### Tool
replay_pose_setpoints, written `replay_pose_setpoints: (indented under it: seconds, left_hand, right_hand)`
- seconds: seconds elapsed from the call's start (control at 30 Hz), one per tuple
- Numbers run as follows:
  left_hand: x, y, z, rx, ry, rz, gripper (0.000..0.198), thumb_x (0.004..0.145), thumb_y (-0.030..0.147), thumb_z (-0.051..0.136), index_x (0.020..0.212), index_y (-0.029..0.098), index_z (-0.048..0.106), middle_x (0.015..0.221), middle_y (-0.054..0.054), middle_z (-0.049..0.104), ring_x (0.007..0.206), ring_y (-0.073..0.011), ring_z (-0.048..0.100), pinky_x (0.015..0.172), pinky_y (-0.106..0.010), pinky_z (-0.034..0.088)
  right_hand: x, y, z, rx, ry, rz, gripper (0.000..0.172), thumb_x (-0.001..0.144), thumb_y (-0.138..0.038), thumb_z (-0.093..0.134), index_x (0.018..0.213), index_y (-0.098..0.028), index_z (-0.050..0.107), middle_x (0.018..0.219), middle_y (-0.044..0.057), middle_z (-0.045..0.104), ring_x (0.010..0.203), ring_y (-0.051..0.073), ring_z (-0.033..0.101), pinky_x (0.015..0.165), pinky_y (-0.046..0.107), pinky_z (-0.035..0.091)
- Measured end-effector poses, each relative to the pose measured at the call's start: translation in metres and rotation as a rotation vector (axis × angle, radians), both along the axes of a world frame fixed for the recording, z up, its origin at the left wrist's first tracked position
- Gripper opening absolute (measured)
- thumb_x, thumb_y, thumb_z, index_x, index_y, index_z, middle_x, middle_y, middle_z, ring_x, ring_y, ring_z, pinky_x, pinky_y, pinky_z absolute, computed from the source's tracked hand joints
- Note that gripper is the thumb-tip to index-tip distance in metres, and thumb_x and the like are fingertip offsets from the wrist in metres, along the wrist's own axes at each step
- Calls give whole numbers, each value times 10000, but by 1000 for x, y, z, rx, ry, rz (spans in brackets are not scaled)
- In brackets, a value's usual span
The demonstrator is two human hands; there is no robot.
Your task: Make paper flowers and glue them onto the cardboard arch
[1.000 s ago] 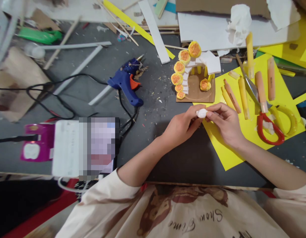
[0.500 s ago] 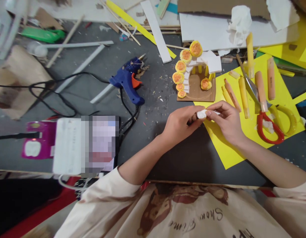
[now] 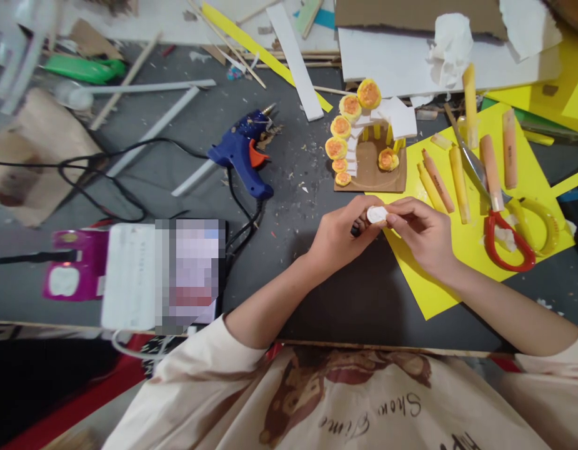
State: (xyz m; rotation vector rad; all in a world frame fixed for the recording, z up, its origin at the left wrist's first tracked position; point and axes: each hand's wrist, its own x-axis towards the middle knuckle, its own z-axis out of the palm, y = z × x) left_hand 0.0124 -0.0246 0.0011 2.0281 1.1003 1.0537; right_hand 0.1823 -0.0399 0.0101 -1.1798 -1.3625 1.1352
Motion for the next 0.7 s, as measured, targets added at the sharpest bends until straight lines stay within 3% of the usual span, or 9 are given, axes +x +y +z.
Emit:
replay_pose_setpoints:
  seconds: [0.17,0.43,0.7]
  left_hand:
    - [1,-1,2,-80,-77,-14,125,886,215,626,1002,175,606,795,34,636,607,-48,554,594,-142,441]
    - [4,-2,-4,-467,-395,-113,341,894,482,630,1044,179,580,800,16,623,622,-76,620,590,-184,507]
    - [6,-1,0,-615,-565,-191,360,876,480,666,1022,192,508,743,36,644,598,-71,643,578,-172,535]
  right_hand:
    - [-1,-1,-1,64,-48,-24,158,870,-360,674,821,-212,696,821,26,717,784,136,688,708,262,579]
    - [1,-2,-2,171,-142,-40,97,882,-296,656,823,-227,690,838,24,733,791,152,695,706,291,575]
    - [2,-2,-1,378,-238,4,103,901,-176,616,904,-250,688,849,18,713,809,142,676,726,292,545]
